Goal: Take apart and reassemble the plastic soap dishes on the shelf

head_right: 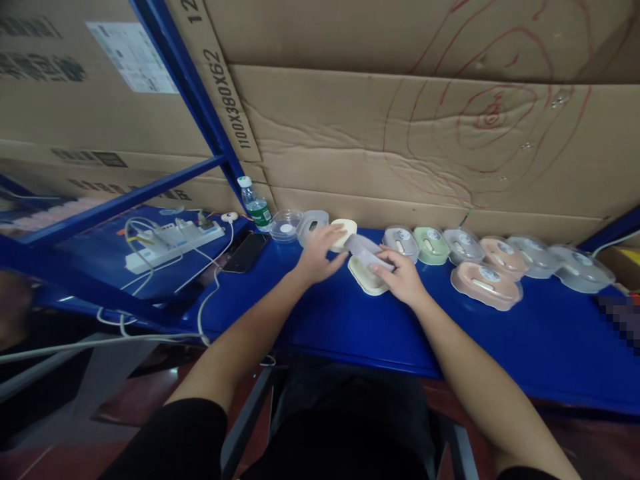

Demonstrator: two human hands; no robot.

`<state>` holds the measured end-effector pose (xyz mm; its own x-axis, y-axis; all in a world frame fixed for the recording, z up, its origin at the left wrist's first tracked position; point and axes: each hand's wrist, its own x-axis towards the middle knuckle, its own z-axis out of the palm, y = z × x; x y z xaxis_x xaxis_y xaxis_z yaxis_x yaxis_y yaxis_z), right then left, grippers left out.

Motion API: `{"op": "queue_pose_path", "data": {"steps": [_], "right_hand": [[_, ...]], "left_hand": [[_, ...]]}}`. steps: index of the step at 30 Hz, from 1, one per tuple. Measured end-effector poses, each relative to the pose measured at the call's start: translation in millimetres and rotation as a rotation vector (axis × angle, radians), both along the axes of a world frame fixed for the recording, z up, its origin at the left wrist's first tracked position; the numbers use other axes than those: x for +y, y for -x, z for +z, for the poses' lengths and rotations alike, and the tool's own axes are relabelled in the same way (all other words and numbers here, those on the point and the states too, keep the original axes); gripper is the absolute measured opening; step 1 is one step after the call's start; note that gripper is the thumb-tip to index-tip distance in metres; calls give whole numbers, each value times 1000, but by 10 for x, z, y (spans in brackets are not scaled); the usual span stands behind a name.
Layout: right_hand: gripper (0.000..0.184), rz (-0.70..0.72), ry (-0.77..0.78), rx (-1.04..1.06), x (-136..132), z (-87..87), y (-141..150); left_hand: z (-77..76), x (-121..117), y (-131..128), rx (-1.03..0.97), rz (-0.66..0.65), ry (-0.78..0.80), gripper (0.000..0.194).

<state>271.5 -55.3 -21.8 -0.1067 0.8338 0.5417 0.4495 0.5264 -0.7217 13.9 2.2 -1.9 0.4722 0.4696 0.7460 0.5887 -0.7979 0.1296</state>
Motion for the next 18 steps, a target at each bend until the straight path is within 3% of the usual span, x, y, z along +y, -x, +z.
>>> {"op": "queue_pose_path", "data": {"steps": [3, 8, 12, 16, 18], "right_hand": [[47, 11, 119, 274, 55, -27, -46], [53, 7, 273, 650, 50, 88, -23], [57, -27, 420, 748, 7, 198, -8], [59, -114, 379, 776, 35, 218, -61], [58, -133, 328, 770, 52, 210, -88]], "left_hand": [[-24, -114, -129, 136, -158, -93, 39], [12, -128, -114, 201, -232, -181, 41], [69, -162, -86, 211, -301, -179, 61], [54, -184, -130, 225, -315, -197, 44], [32, -132, -122, 195, -290, -210, 44]]}}
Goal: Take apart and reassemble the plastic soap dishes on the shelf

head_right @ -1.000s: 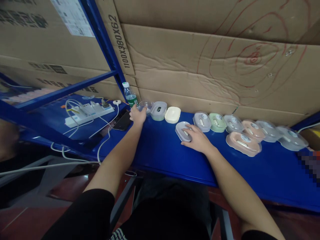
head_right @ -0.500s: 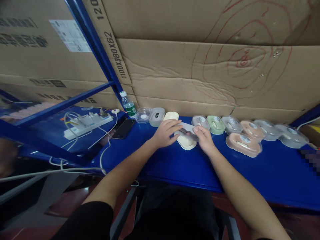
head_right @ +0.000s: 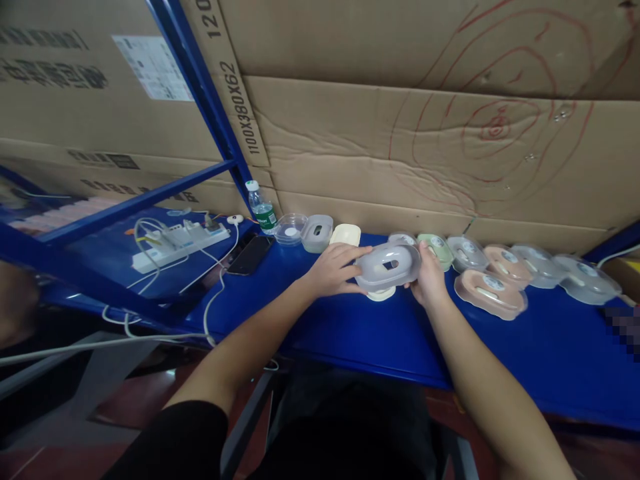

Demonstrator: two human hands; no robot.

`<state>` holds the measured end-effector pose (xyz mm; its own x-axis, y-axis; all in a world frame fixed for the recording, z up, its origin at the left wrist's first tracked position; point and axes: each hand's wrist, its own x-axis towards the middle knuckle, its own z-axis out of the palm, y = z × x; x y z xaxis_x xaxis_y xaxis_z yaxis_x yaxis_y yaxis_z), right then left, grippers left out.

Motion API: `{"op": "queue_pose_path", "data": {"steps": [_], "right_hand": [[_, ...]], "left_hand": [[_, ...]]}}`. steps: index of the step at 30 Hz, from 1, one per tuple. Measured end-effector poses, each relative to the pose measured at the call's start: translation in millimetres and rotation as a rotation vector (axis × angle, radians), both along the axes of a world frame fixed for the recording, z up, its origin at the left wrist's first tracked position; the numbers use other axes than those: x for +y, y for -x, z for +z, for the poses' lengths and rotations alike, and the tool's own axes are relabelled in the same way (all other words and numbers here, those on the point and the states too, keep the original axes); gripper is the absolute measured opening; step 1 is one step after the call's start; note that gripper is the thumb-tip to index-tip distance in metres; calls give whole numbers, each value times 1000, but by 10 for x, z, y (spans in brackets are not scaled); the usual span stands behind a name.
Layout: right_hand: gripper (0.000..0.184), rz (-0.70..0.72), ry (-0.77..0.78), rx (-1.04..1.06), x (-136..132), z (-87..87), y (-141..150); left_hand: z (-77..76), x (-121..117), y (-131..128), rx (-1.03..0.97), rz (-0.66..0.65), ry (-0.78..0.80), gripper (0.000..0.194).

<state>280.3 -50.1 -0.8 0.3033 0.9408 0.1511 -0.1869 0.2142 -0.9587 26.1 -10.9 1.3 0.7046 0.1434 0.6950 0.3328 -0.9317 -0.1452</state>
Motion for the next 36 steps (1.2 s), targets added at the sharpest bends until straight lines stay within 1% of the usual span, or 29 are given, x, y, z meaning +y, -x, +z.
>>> {"op": "queue_pose_path", "data": {"steps": [2, 4, 5, 7, 9, 10, 12, 15, 21, 25, 30, 32, 36], "right_hand": [[55, -18, -53, -90, -4, -17, -16], [50, -26, -106, -321, -29, -44, -22], [47, -31, -133, -484, -46, -62, -20], [40, -13, -201, -834, -77, -102, -9], [37, 64, -282, -1102, -95, -149, 13], [38, 126, -313, -1188, -97, -174, 25], [41, 243, -340, -1284, -91, -225, 45], [47, 332, -319, -1342, -70, -293, 50], [60, 375, -245, -1399, -55, -352, 11], [67, 411, -219, -1422, -60, -370, -11], [81, 439, -158, -1476, -73, -368, -39], [78, 458, -158, -1480, -85, -342, -30], [63, 466, -220, -1444, -105, -279, 24]], "left_hand": [[-13, 98, 62, -98, 47, 16, 51], [-12, 221, 179, -268, 166, 71, 55], [-10, 285, 250, -368, 275, 116, 54], [-7, 404, 399, -543, 545, 233, 46], [-19, 501, 527, -629, 781, 356, 38], [-32, 539, 576, -641, 866, 411, 36], [-71, 598, 636, -620, 961, 498, 34], [-139, 648, 646, -551, 982, 555, 35], [-224, 676, 597, -446, 975, 582, 35], [-230, 674, 599, -413, 951, 595, 37], [-209, 658, 591, -415, 965, 613, 38], [-202, 652, 586, -422, 966, 618, 36], [-186, 640, 578, -438, 969, 611, 37]]}}
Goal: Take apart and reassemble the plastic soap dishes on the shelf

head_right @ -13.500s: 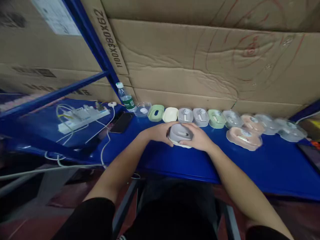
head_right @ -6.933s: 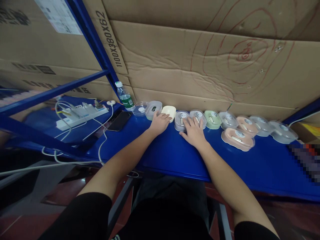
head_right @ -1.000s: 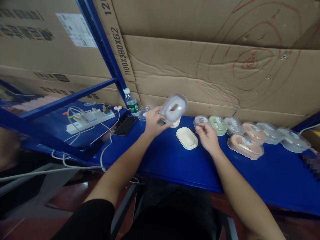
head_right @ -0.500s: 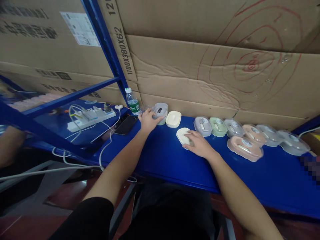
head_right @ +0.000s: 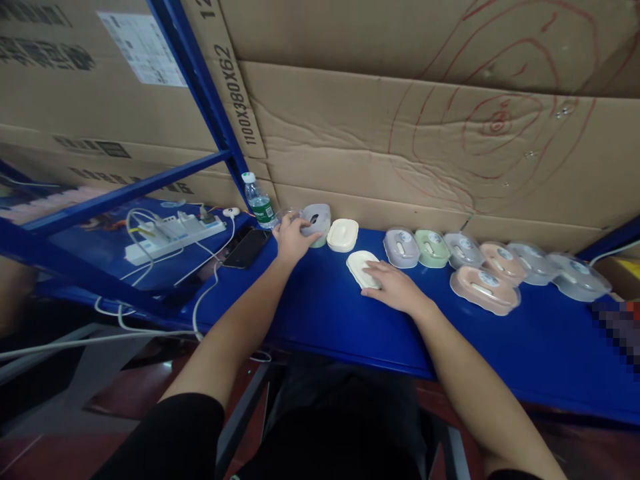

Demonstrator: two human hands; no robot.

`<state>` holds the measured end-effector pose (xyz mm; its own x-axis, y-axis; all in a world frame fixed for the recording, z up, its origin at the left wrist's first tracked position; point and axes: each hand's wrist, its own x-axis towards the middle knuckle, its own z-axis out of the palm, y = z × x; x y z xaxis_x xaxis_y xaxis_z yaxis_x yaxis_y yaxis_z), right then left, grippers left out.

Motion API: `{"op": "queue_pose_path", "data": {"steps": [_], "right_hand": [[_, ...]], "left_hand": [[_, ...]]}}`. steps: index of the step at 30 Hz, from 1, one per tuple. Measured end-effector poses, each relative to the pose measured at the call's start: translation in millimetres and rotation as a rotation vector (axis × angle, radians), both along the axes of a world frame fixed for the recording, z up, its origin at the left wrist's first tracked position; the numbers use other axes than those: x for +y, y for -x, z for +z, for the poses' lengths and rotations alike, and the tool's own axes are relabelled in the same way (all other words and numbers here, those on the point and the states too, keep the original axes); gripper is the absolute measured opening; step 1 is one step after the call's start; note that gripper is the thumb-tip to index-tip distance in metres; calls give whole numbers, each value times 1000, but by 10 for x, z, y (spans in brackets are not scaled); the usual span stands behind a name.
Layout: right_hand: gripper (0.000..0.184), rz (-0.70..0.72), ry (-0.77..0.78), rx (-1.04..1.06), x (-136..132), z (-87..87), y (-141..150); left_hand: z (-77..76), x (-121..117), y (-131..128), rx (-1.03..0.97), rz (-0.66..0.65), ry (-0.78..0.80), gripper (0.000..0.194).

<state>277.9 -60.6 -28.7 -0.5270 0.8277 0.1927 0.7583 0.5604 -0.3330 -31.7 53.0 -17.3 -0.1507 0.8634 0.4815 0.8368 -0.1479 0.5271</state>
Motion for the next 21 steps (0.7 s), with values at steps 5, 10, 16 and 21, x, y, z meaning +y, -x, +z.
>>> {"op": "queue_pose_path", "data": {"steps": [5, 10, 16, 21], "right_hand": [[45, 21, -92, 81, 1, 33, 35], [36, 13, -150, 139, -8, 72, 42], [38, 24, -202, 191, -26, 89, 76], [37, 39, -221, 230, -25, 87, 83]], "left_hand": [[19, -10, -11, -23, -21, -24, 41], [29, -16, -29, -53, -13, -50, 43], [47, -40, -42, -62, -20, -54, 37], [43, -34, -39, -79, -39, -72, 26]]}}
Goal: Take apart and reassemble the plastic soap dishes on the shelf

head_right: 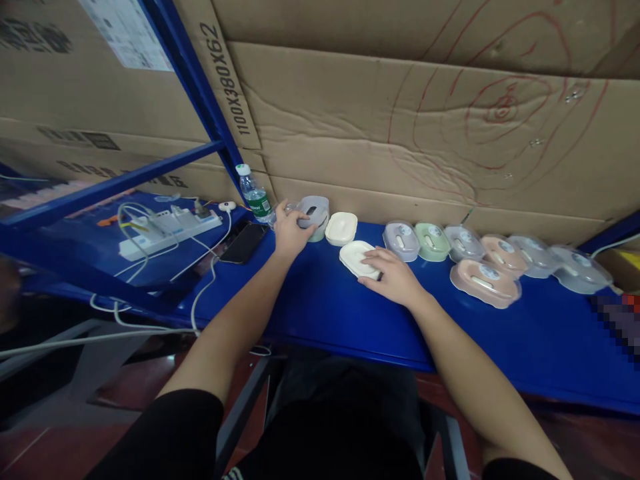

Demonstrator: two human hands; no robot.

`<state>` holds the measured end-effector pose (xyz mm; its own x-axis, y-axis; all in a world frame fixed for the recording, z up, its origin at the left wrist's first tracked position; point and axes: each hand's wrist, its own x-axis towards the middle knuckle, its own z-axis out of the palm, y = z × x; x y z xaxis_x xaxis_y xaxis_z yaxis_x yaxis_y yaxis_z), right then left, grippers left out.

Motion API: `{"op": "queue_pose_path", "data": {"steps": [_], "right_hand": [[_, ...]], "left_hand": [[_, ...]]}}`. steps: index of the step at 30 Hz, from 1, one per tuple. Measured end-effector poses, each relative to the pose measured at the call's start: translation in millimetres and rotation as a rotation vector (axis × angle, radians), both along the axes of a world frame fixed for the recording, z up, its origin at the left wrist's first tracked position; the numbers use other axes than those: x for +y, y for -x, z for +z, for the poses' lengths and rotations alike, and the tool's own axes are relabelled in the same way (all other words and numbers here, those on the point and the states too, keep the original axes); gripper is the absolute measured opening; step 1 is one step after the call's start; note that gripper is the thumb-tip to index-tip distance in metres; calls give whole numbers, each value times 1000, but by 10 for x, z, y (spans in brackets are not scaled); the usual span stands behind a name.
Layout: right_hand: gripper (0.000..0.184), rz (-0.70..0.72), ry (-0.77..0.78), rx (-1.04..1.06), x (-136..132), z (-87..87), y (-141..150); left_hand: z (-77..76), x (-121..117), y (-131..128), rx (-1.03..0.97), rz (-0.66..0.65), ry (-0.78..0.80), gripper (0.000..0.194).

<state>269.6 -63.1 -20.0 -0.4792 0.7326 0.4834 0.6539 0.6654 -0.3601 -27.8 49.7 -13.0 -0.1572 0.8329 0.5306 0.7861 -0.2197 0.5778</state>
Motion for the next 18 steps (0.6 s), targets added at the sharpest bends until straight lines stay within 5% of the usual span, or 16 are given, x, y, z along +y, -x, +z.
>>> {"op": "queue_pose_path", "data": {"steps": [5, 14, 18], "right_hand": [[33, -31, -6, 27, -1, -8, 4], [16, -59, -74, 121, 6, -19, 14], [15, -86, -145, 195, -18, 35, 38]], "left_hand": [[11, -17, -6, 10, 2, 23, 32], [2, -21, 2, 20, 28, 2, 73], [46, -81, -35, 57, 15, -109, 57]]}}
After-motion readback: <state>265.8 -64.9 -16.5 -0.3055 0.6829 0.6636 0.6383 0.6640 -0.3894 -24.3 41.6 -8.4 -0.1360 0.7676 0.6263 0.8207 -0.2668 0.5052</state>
